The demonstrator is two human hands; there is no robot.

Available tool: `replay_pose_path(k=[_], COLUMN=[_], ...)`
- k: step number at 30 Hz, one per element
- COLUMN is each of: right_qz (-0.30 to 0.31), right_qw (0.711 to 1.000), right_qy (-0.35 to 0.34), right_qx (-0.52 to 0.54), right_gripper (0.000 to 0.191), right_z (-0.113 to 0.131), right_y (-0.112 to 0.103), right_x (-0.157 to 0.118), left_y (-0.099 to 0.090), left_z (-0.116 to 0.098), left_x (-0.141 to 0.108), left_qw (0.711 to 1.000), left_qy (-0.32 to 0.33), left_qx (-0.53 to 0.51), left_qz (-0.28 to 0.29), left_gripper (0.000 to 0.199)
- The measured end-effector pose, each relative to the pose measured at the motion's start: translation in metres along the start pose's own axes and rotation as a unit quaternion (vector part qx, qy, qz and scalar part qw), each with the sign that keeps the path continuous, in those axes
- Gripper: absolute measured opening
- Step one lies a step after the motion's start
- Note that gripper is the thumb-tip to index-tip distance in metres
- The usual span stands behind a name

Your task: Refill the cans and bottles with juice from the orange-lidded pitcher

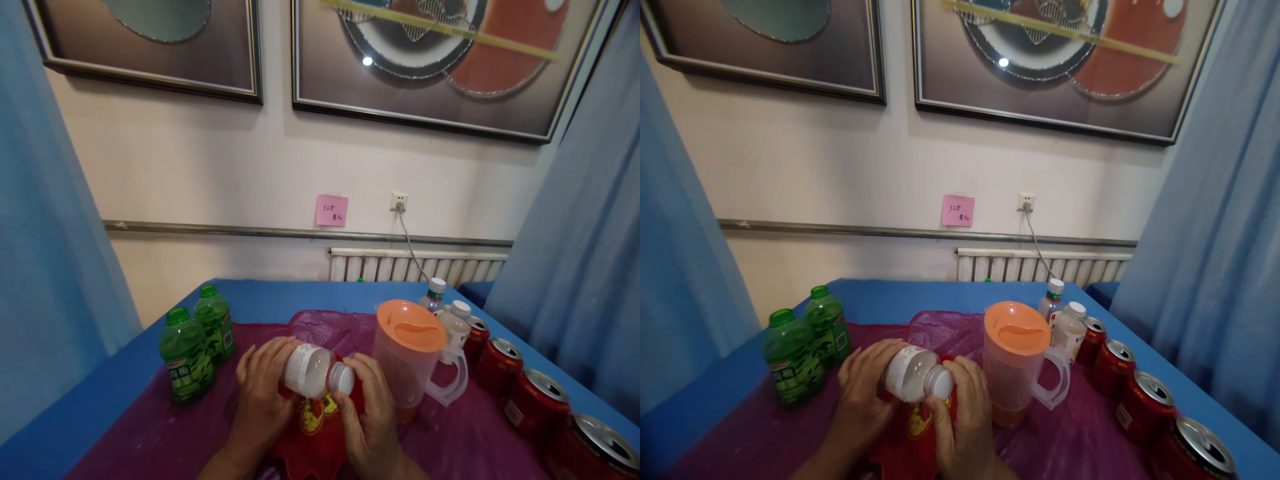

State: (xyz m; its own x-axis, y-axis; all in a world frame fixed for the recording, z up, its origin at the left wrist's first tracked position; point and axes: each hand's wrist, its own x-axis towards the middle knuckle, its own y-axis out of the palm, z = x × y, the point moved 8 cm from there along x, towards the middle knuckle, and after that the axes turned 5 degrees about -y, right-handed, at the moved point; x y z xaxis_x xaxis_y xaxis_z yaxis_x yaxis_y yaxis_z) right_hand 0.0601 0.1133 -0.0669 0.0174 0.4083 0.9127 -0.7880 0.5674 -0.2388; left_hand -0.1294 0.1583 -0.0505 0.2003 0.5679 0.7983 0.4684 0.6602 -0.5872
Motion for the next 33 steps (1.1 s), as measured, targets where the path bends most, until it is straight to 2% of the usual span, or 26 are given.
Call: replay_pose_path(k=[9, 17, 22, 28, 33], right_qz=[0.045, 0.036, 0.042, 0.014, -0.016], right_qw=[0.998, 0.999, 0.998, 1.0, 0.999], right_qy=[-0.051, 0.007, 0.051, 0.002, -0.021], right_qx=[0.016, -0.017, -0.003, -0.005, 0.023], right_gripper=[0.044, 0.056, 0.035, 0.043, 0.048], right_z=[0.012, 0.005, -0.005, 0.006, 0.017], right_y=[0.001, 0.0, 0.001, -0.006, -0.016], right_x=[0.008, 0.006, 0.006, 0.003, 0.008], left_y=[0.003, 0.005, 0.002, 0.002, 0.004], left_z=[0.003, 0.004, 0.001, 0.006, 0.013], left_x=[0.002, -0.001, -0.001, -0.002, -0.003], left_qw=[1.0, 1.0, 1.0, 1.0, 0.999], left_qy=[-0.011, 0.004, 0.014, -0.007, -0.031], left_qx=[-0.005, 0.007, 0.006, 0.0, -0.035], left_qz=[0.011, 0.009, -0.003, -0.015, -0.017], left_gripper=[0.045, 0.05, 0.05, 0.047, 0.055])
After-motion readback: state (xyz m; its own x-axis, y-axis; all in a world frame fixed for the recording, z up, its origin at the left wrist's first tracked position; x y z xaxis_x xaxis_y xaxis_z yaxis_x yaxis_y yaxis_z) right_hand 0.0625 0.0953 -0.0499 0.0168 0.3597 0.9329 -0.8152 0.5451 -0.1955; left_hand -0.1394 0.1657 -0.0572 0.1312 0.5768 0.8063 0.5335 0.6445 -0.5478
